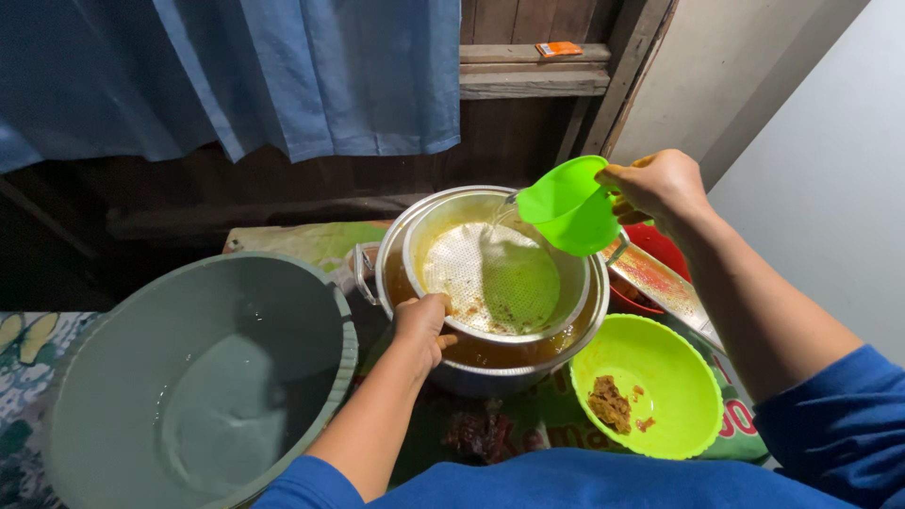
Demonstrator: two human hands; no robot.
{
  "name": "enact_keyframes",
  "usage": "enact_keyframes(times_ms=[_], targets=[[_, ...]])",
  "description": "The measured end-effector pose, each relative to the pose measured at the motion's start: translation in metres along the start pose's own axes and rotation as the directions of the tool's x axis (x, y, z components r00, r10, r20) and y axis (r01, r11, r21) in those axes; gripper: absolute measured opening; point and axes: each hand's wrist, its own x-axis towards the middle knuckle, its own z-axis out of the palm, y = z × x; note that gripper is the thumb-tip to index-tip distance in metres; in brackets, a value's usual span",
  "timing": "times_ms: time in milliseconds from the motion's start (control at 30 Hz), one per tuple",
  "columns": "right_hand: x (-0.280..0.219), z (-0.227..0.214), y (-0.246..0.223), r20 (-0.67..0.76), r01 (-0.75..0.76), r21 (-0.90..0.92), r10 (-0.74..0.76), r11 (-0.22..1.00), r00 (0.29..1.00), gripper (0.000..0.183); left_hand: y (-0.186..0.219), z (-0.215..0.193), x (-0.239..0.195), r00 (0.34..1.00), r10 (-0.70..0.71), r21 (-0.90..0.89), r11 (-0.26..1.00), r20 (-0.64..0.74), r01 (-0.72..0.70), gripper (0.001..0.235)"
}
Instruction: The person pours a yellow liquid from a large pot into a strainer placed over another pot, using a green plastic scoop to transfer the liquid. They repeatedly rinse the strainer with water from a basin and press the residue to extract more liquid.
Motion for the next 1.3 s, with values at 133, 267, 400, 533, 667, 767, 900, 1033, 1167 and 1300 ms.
enact_keyframes(times_ms=[133, 267, 400, 533, 667, 767, 900, 1033, 1167, 1300], targets=[[-0.001, 0.013, -0.007, 0.039, 0.036, -0.03, -0.035, 0.999, 0.999, 0.034, 0.001, -0.001, -0.001, 1.0, 0.0, 0.054, 0.999, 0.009, 0.0, 0.032], [-0.007, 0.026, -0.016, 0.082, 0.059, -0.052, -0.054, 0.997, 0.995, 0.036, 0.0, -0.001, 0.002, 0.999, 0.002, 0.052, 0.999, 0.043, -0.004, 0.033], [-0.018, 0.035, -0.024, 0.149, 0.089, -0.066, -0.078, 0.994, 0.986, 0.036, 0.0, -0.002, 0.011, 0.998, 0.004, 0.048, 0.999, 0.057, -0.007, 0.031], [-0.031, 0.04, -0.03, 0.203, 0.119, -0.123, -0.093, 0.985, 0.975, 0.039, -0.001, -0.003, 0.023, 0.998, 0.011, 0.006, 1.0, 0.069, -0.011, 0.028], [-0.039, 0.039, -0.036, 0.254, 0.121, -0.212, -0.065, 0.97, 0.965, 0.041, -0.002, -0.003, 0.033, 0.997, 0.054, -0.012, 0.999, 0.046, -0.053, 0.028], [-0.044, 0.036, -0.036, 0.277, 0.141, -0.248, -0.07, 0.958, 0.958, 0.043, -0.002, -0.004, 0.036, 0.997, 0.064, -0.036, 0.997, 0.04, -0.063, 0.029], [-0.048, 0.032, -0.034, 0.311, 0.171, -0.262, -0.084, 0.95, 0.947, 0.042, 0.002, -0.004, 0.035, 0.999, 0.053, -0.015, 0.999, 0.004, -0.053, 0.031], [-0.051, 0.022, -0.03, 0.332, 0.197, -0.329, -0.083, 0.923, 0.94, 0.038, 0.007, -0.005, 0.03, 0.998, 0.051, -0.08, 0.996, 0.022, -0.049, 0.03], [-0.051, 0.013, -0.028, 0.307, 0.183, -0.364, -0.068, 0.913, 0.949, 0.036, 0.011, -0.006, 0.024, 0.999, 0.053, -0.078, 0.996, 0.006, -0.052, 0.028], [-0.048, 0.001, -0.023, 0.263, 0.236, -0.44, -0.127, 0.866, 0.956, 0.036, 0.013, -0.007, 0.021, 0.999, 0.045, -0.087, 0.995, 0.008, -0.044, 0.028]])
